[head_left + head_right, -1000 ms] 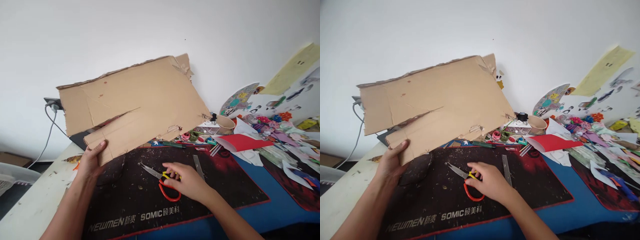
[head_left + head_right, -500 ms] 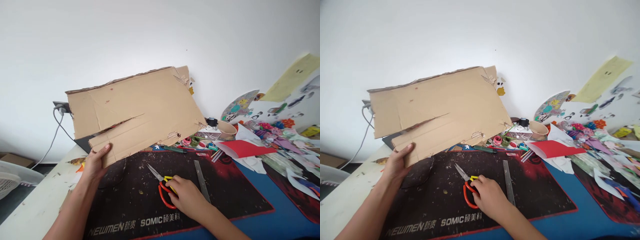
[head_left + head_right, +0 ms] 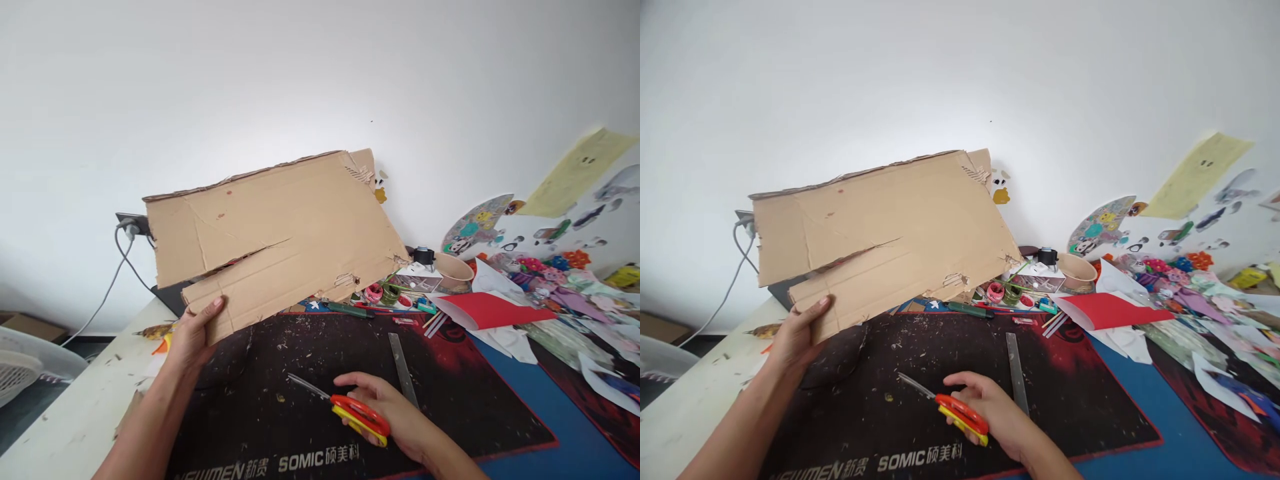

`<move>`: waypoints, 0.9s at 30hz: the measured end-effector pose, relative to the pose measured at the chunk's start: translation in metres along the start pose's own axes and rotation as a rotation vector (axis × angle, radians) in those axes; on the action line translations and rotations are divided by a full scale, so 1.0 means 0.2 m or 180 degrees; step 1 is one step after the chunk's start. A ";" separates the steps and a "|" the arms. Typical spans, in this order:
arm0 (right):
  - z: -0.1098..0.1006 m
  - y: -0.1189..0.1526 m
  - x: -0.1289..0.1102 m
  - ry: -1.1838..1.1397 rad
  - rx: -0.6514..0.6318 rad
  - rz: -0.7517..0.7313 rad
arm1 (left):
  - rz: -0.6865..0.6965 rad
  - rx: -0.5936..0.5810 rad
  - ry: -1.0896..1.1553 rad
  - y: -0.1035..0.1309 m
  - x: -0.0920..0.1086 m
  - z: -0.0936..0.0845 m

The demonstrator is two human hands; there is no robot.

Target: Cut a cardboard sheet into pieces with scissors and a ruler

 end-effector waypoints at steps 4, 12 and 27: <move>0.06 0.03 0.01 -0.0531 -0.0186 0.0056 | -0.0046 -0.0026 -0.0076 -0.01 -0.01 0.00; 0.15 0.00 -0.04 -0.1322 -0.0423 -0.0515 | -0.0058 -0.0045 -0.0055 -0.01 -0.02 -0.01; 0.34 -0.04 -0.11 -0.0665 -0.1089 -0.0966 | -0.0030 0.0032 -0.0025 0.00 0.00 -0.01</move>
Point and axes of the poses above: each hand's wrist, its own y-axis away from the middle knuckle, its own z-axis out of the palm, x = y × z, the point moved 6 cm from there along -y, towards the middle knuckle, and after that the axes turned 9 degrees about x, right-handed, at the moved point
